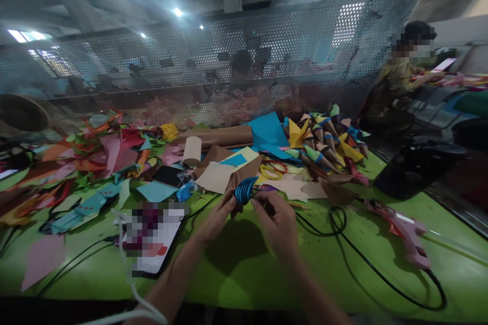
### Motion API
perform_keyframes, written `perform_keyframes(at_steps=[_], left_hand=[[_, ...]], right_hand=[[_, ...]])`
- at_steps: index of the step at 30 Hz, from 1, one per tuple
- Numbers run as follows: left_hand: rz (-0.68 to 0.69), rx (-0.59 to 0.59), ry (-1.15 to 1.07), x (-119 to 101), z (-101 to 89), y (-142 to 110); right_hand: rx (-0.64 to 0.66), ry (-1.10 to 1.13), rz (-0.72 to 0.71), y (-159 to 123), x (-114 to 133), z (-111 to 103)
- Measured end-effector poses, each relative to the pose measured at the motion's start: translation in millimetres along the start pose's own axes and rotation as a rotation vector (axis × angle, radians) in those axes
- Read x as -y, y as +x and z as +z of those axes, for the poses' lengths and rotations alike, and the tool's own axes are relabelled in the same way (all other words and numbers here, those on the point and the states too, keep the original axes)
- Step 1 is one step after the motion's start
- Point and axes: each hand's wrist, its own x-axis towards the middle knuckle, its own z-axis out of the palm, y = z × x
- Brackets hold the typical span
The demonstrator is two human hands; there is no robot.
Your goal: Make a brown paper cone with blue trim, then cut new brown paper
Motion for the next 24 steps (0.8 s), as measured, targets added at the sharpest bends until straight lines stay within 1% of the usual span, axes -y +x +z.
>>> perform_keyframes(at_steps=[7,11,13,17,20,24], left_hand=[[-0.035,-0.068,-0.054,0.9,-0.8,2.4],[-0.048,-0.096,-0.031,0.3,-0.2,1.8],[-0.046,-0.113,0.006,-1.2,0.4,1.5],[0.008,-0.106,0.049,-5.4,1.9,2.0],[0.069,-0.084,0.046,-6.0,2.9,3.1],[0.112,-0.091,0.075,-4.3,4.1,4.7]], right_hand=[[-0.026,0.061,0.017,0.0,1.7,-2.2],[-0.052,0.078,-0.03,0.5,3.4,-3.4],[-0.042,0.08,-0.067,0.0,4.8,-4.1],[0.013,0.091,-0.088,-1.6,6.5,-3.7],[0.037,0.099,-0.053,-2.0,6.0,-1.7],[0.054,0.106,-0.018,-1.5,4.6,0.7]])
